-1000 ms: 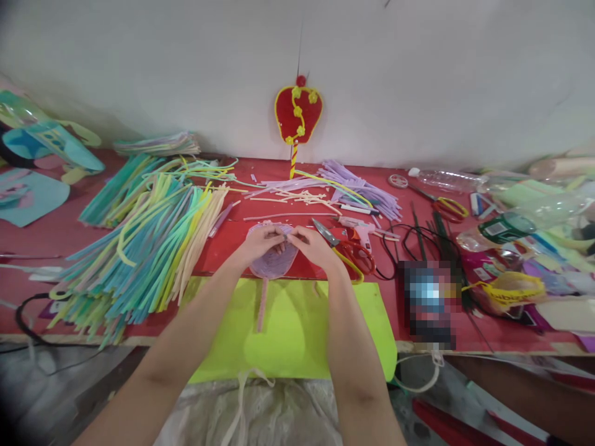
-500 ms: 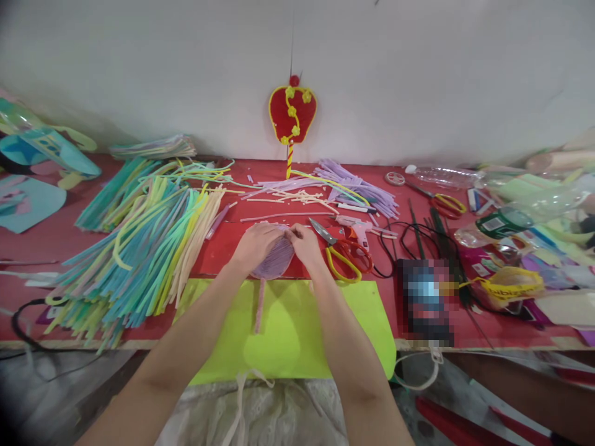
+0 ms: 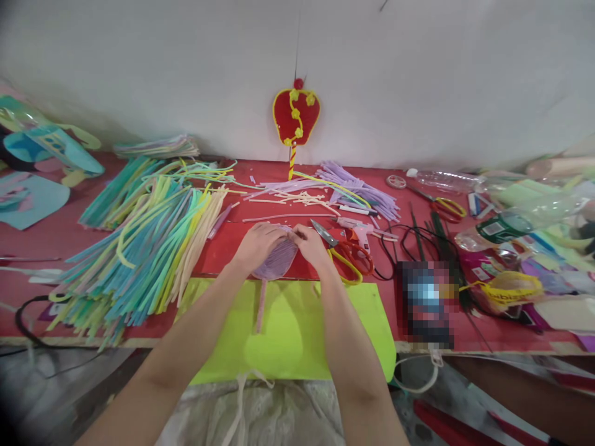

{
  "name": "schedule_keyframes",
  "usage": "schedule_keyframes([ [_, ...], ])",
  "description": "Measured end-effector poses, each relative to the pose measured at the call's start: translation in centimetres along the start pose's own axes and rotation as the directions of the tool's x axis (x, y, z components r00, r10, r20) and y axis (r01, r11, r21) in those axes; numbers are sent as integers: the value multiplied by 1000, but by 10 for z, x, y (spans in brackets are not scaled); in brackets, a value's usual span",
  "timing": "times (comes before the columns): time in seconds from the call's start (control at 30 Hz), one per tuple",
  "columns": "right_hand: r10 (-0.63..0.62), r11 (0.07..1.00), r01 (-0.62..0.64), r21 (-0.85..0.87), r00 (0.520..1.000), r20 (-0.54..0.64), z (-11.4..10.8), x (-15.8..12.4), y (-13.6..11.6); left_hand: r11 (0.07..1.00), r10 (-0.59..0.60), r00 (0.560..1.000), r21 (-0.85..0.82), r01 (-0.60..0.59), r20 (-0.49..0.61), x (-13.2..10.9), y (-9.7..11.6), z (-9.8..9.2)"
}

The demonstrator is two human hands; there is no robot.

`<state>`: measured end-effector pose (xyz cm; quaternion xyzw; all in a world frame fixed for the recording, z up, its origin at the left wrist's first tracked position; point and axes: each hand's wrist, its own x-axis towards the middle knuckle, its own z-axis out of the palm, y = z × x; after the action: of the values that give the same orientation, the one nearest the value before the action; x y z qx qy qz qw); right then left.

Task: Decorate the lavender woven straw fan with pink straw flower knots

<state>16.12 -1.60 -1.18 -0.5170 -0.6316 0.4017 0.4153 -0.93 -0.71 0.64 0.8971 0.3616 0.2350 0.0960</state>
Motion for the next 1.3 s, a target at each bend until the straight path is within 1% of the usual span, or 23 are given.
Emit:
schedule_keyframes([
  [0.1,11,1000,-11,14,1000,-3,-1,0,-1,999,-26,999,22,27,-31,0,0,6],
  [0.2,26,999,-26,26,999,-24,2,0,-3,999,-16,1000,33,17,-21,0,0,9],
  [0.33,21,1000,-20,19,1000,-5,4,-1,-4,1000,21,1000,3,-21,8,-1,-3,8],
  [0.47,-7,1000,7,0,1000,3,4,-1,-3,999,16,999,-52,-14,35,-1,-4,4],
  [0.53,-16,1000,16,7,1000,-6,3,0,-2,994,-21,1000,-108,22,18,-1,-2,3],
  [0.6,-18,999,19,35,999,-49,2,0,-2,975,-113,993,-198,102,-46,-1,2,3],
  [0.63,-16,998,21,52,996,-87,2,0,-3,953,-187,977,-261,155,-102,-1,3,3],
  [0.67,-14,998,23,66,991,-135,2,0,-3,918,-284,944,-333,216,-168,-1,4,4],
  [0.7,-12,997,26,74,982,-189,3,0,-4,868,-391,892,-412,277,-225,-1,5,5],
  [0.73,-12,997,31,77,970,-242,3,0,-6,809,-493,832,-488,328,-256,-1,5,6],
  [0.77,-15,997,38,73,957,-289,5,0,-7,745,-578,774,-555,370,-259,0,6,8],
  [0.8,-25,997,47,62,945,-325,7,-1,-9,687,-638,733,-605,402,-237,0,6,9],
  [0.83,-41,998,58,39,935,-352,9,-1,-10,646,-669,716,-633,426,-201,0,6,11],
  [0.9,-87,996,79,-36,926,-367,15,-3,-13,619,-674,725,-644,449,-142,1,8,13],
  [0.97,-141,987,103,-126,928,-345,20,-5,-14,634,-666,734,-619,464,-133,2,11,13],
  [1.07,-236,956,170,-240,930,-280,24,-7,-15,634,-676,728,-596,493,-117,3,14,11],
  [1.17,-318,916,234,-327,918,-236,25,-9,-15,573,-688,725,-644,507,-41,5,14,11],
  [1.23,-350,893,254,-371,911,-220,25,-10,-15,532,-681,732,-684,499,4,6,12,12],
  [1.3,-363,877,262,-403,910,-200,25,-10,-14,520,-674,739,-693,499,26,7,11,12],
])
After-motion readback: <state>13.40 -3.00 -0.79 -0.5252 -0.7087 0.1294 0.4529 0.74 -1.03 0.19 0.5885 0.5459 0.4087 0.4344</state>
